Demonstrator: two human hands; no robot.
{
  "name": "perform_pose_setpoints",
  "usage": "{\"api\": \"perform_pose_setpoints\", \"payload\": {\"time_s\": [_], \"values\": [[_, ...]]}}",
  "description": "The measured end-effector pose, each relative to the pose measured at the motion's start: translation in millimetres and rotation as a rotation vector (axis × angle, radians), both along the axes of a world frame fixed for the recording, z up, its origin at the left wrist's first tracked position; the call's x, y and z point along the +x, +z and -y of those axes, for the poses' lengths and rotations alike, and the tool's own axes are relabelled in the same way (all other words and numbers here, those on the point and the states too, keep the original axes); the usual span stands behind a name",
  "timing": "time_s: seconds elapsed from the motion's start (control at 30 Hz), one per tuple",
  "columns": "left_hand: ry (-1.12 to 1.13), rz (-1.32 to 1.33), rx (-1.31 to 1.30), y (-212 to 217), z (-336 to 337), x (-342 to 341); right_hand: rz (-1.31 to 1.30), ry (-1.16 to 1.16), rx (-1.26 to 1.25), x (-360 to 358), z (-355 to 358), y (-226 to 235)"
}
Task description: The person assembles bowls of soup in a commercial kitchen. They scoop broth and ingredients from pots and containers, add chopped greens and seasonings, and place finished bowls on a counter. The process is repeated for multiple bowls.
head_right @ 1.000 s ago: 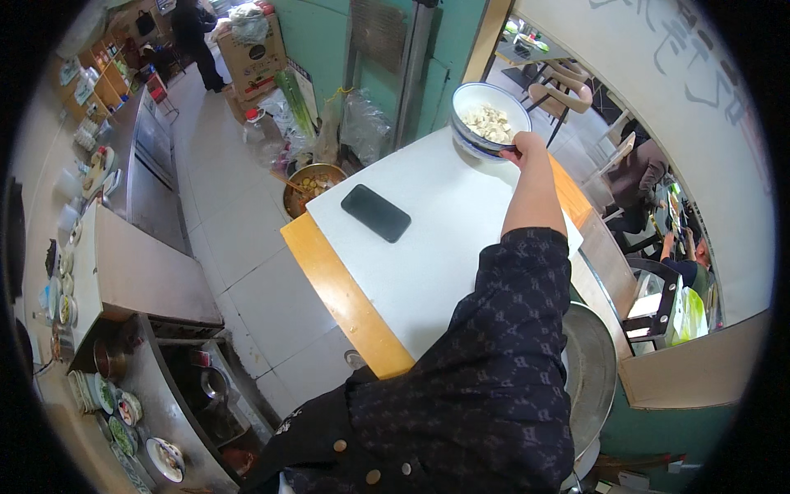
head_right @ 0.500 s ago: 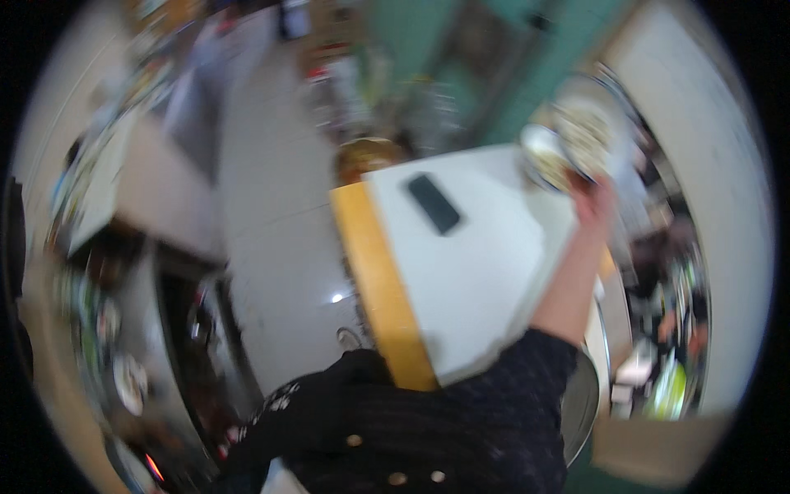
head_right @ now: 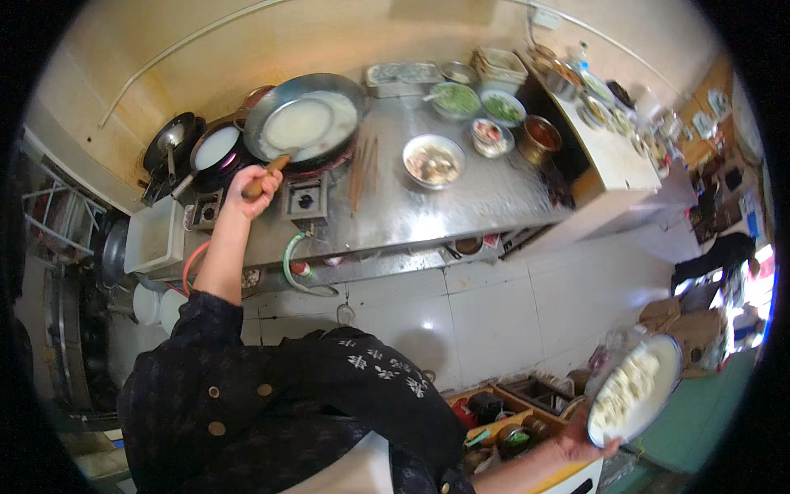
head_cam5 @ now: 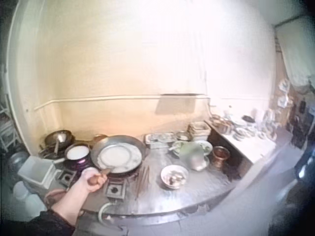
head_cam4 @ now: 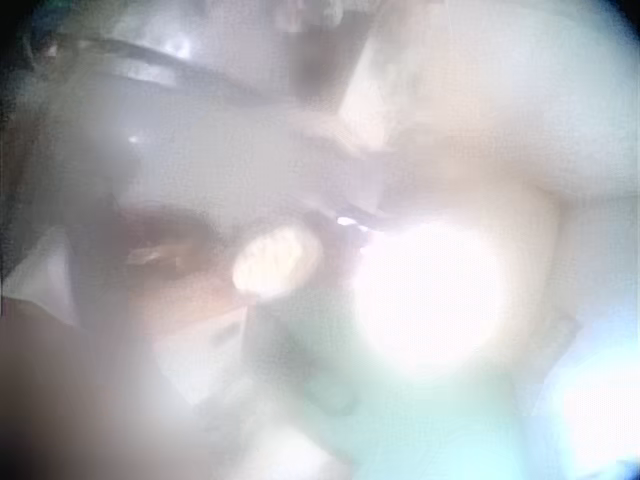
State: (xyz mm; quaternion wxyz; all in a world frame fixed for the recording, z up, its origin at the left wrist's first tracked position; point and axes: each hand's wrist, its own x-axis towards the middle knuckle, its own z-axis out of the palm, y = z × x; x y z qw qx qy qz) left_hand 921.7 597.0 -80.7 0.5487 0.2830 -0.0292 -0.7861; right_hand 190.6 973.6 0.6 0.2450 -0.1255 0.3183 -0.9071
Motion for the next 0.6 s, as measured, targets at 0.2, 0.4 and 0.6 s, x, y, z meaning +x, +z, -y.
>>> {"api": "perform_pose_setpoints", "payload": {"time_s": [0.2, 0.4, 0.6], "values": [[-0.076, 0.374, -0.179, 29.2, -52.8, 25.1, 0.063, 0.743, -0.124, 217.1, 256.8, -6.2], [-0.112, 0.36, -0.148, 72.0, -76.9, 35.1, -0.051, 0.946, 0.063, 409.8, 437.3, 12.8], [-0.146, 0.361, -0.101, 92.1, -80.9, 43.6, -0.979, 0.64, 0.213, 547.1, 539.3, -3.8]]}}
